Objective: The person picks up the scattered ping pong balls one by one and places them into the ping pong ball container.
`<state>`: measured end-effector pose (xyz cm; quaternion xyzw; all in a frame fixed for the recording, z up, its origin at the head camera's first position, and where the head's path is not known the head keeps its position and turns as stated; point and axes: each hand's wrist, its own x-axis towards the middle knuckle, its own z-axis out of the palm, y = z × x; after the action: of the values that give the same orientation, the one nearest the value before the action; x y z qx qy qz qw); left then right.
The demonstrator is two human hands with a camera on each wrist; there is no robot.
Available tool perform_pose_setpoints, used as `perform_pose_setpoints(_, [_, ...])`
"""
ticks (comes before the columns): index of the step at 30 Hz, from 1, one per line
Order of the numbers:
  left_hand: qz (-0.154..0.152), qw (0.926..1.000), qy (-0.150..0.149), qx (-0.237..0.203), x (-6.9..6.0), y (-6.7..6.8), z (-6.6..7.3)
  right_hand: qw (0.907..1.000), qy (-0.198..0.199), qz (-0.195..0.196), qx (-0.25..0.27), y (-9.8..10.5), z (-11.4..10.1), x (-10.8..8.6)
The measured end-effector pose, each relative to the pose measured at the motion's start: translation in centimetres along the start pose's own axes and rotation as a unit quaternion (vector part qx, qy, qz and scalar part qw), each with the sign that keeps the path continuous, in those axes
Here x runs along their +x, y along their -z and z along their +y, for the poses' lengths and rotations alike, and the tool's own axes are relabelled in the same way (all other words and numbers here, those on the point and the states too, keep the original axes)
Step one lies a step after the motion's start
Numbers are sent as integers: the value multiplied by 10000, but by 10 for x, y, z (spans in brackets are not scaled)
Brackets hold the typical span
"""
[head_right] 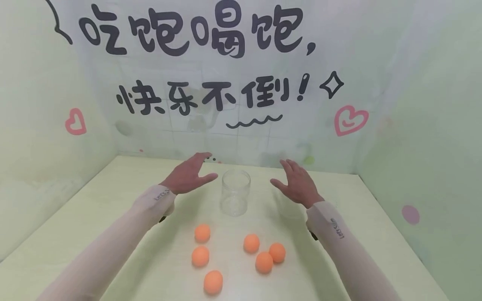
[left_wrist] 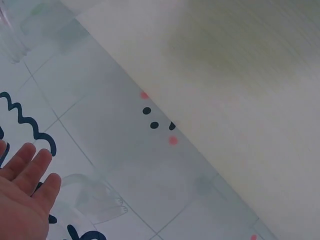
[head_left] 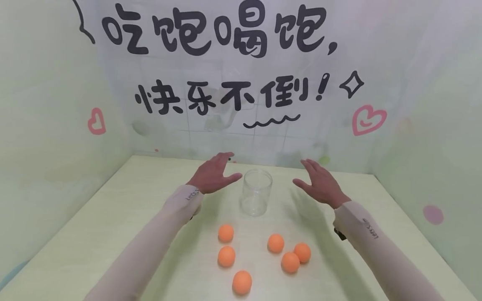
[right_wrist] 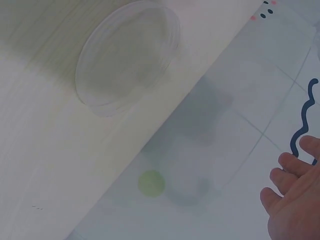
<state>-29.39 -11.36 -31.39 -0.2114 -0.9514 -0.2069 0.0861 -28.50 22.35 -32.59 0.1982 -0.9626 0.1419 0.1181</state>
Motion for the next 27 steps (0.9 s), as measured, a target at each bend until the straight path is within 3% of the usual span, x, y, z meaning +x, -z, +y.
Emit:
perform_pose_setpoints(7, [-199,9996,-140,-110,8,-13,11,10000,25,38,74,-7,-2,1])
perform_pose_setpoints(17, [-667,9975,16,-227,10,-29,19,10000,38,-32,56,-8,-3,0])
perform_pose_setpoints(27, [-709,9974,-90,-52,14,-37,22,9999,95,-15,79,-9,-3,-4])
